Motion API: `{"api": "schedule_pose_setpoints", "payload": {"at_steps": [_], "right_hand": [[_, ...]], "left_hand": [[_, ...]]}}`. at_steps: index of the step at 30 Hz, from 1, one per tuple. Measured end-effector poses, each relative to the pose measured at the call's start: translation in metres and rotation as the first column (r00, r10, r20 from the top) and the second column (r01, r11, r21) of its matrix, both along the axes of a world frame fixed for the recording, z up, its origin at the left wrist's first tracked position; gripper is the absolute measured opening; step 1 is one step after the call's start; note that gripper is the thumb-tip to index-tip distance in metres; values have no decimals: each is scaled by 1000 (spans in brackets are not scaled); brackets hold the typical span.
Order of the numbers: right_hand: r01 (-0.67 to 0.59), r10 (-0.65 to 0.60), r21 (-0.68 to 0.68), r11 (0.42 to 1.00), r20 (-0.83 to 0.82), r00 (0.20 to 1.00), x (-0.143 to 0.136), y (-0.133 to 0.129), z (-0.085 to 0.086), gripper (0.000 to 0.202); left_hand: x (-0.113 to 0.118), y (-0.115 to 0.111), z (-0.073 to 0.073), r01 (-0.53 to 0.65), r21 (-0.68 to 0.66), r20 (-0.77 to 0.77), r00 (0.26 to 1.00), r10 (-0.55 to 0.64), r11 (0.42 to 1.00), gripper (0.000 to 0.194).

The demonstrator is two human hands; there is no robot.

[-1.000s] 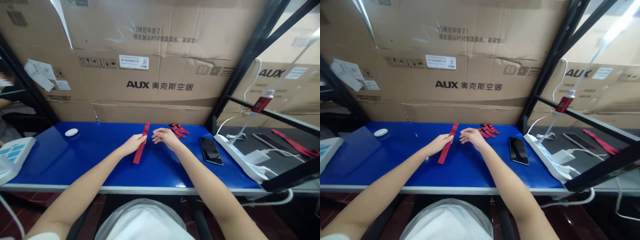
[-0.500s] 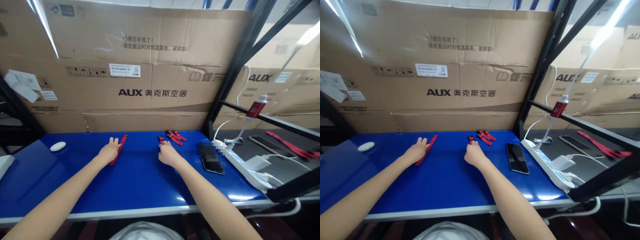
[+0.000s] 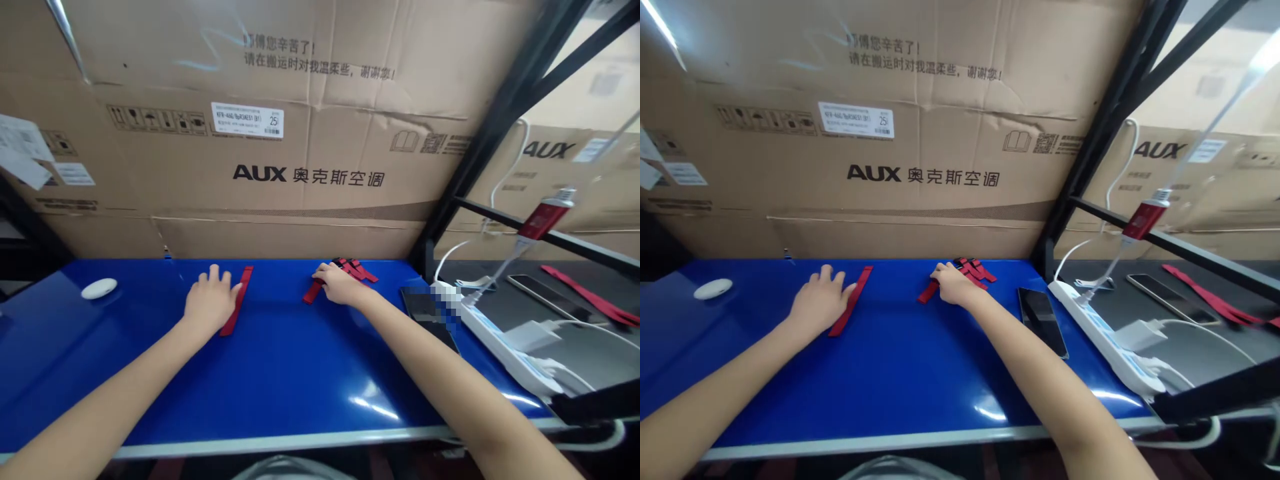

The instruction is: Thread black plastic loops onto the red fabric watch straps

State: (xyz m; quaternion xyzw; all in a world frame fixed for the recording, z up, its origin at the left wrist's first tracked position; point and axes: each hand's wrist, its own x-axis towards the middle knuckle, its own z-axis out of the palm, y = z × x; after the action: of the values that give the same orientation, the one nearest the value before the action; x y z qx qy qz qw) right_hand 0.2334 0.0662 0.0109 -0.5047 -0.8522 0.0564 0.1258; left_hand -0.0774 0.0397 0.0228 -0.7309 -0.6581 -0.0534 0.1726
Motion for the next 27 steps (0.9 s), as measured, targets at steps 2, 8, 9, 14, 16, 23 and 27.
{"api": "schedule_pose_setpoints", "payload": {"at_steps": [2, 8, 9, 14, 16, 23, 27], "right_hand": [[-36, 35, -8, 999, -116, 993, -4, 0, -4, 29], [-72, 55, -39, 997, -343, 938, -35, -21, -12, 15], [-73, 47, -54, 996, -386, 921, -39, -23, -13, 16], [-143, -20, -207, 968, -628, 778, -42, -28, -16, 23], [-197, -54, -280, 939, -690, 722, -39, -27, -18, 27], [-340, -32, -293, 893, -797, 603, -24, -26, -16, 23], [-203, 77, -121, 972, -650, 756, -27, -33, -5, 24]], "left_hand": [[16, -5, -1, 179, 15, 50, 982, -180, 984, 51], [64, -8, -26, 577, 2, 375, 756, -536, 816, 49], [68, -8, -30, 608, 6, 410, 722, -557, 794, 44], [69, -3, -34, 691, 50, 559, 579, -593, 721, 31], [67, -1, -33, 684, 60, 608, 552, -570, 727, 32], [68, -7, -23, 797, 173, 554, 408, -726, 579, 27], [66, -8, -20, 803, 178, 514, 417, -750, 568, 22]]}}
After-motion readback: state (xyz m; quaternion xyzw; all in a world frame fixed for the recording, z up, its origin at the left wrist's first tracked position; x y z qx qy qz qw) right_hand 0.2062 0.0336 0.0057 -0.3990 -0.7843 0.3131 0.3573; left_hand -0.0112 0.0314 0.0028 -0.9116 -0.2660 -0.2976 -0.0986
